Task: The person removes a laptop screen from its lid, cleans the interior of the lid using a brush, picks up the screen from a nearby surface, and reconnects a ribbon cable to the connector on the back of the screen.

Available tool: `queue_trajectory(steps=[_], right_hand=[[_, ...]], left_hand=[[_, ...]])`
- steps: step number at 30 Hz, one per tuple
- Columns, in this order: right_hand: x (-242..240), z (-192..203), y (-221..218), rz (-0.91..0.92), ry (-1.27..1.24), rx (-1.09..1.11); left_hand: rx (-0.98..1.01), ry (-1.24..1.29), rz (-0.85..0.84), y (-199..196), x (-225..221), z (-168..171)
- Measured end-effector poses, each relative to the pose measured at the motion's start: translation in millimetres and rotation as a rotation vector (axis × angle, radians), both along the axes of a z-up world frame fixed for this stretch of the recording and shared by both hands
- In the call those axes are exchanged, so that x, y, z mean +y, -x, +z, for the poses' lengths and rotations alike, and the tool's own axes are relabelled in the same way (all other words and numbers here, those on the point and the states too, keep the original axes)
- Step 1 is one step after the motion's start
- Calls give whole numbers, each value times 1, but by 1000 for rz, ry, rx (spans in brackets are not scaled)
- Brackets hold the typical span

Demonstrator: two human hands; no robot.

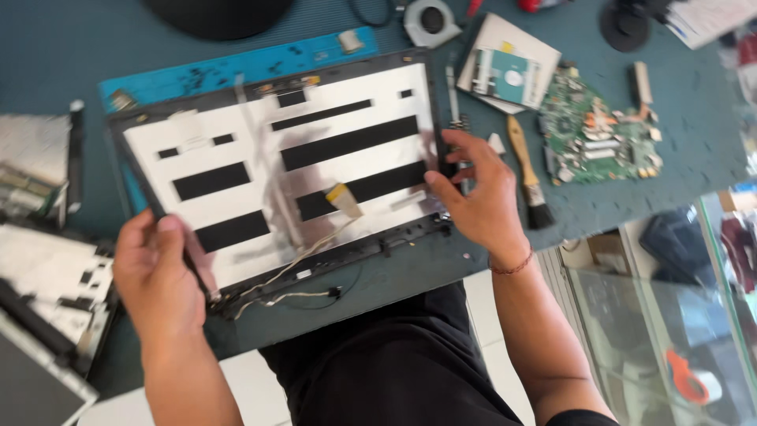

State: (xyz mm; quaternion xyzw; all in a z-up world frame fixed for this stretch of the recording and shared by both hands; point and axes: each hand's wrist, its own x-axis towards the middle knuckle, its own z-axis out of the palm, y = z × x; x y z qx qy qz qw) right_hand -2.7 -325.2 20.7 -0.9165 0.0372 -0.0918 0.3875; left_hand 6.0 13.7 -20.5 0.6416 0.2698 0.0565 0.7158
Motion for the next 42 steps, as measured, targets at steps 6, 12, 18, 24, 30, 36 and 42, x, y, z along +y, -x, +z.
queue_trajectory(steps=[6,12,18,24,30,36,42], right_hand=[[-39,1,29,-171,286,-145],[-97,-26,55,-430,416,203],[-93,-36,56,-514,398,277],[-99,-40,58,-490,328,328],[-95,-24,68,-479,125,62],[-57,12,64,-209,-318,-308],[-40,4,46,-197,-210,-415]], left_hand=[[135,-34,30,-7,-9,7],[-10,-66,53,-6,0,-14],[-86,-66,10,-4,-7,-12],[-206,-499,-86,2,-18,-10],[-315,-311,-5,-13,-5,-44],[-360,-262,-8,-6,-14,-5],[-220,-187,53,-7,-25,25]])
